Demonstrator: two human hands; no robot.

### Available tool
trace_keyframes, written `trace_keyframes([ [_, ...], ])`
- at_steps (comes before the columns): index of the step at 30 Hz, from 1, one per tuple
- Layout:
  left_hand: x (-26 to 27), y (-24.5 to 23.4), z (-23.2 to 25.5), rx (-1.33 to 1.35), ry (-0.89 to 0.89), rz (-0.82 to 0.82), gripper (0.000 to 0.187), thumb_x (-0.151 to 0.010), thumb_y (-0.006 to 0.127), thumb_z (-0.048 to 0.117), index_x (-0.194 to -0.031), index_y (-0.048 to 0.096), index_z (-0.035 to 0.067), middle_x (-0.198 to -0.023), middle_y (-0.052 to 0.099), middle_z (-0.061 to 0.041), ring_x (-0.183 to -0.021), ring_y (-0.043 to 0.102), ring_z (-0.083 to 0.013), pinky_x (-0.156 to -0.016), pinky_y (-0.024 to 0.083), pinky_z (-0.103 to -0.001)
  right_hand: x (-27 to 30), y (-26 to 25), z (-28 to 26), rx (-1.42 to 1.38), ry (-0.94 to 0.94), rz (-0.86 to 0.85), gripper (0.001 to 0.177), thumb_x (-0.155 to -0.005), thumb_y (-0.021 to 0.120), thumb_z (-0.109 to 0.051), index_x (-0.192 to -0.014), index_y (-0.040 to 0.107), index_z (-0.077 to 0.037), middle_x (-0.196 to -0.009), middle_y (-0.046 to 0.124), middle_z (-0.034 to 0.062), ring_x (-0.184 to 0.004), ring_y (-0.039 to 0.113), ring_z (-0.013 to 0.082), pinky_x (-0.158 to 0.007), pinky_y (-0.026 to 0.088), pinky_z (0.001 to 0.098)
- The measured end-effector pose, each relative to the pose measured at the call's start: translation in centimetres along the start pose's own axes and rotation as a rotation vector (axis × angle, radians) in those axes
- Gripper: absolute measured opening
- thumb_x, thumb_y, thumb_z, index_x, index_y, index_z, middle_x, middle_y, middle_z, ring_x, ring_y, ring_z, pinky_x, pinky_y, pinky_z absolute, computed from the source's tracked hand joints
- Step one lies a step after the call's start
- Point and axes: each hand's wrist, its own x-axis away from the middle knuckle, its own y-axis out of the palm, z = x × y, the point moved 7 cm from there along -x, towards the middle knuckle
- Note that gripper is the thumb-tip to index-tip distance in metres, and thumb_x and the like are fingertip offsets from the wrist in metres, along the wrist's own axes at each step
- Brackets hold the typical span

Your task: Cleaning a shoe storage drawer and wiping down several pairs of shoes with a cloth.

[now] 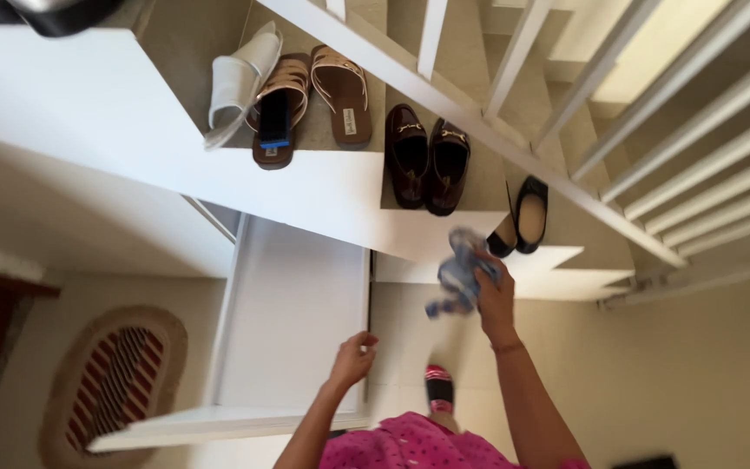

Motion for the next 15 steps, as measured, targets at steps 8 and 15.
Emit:
trace_keyframes([
  [8,-1.4,4.8,-0.1,0.11,-0.098,0.314,0.027,-0.089,0.066,0.011,-0.115,0.072,0.009,-0.114,0.077,-0.01,-0.107,0.074,-0.0247,-0.093,0.059,-0.036,-13.7,6.6,-5.8,0.806,-0.653,-0.244,0.044,-0.095,0.061,-0.004,-0.139,0.061,-0.004,-0.131,0.052,0.024,-0.119,0.051,0.0367,-0.102,0.046,0.0468],
  [15,2.4,7.2,-0.3,0.172,-0.329,0.418,0.029,-0.087,0.069,0.016,-0.116,0.071,0.014,-0.109,0.079,-0.008,-0.093,0.078,-0.0236,-0.087,0.06,-0.036,-18.0,11.8,-3.3,1.494,-0.743,-0.489,0.074,-0.074,0.083,-0.045,-0.132,0.061,-0.004,-0.134,0.058,0.0151,-0.133,0.047,0.0344,-0.092,0.044,0.0585],
])
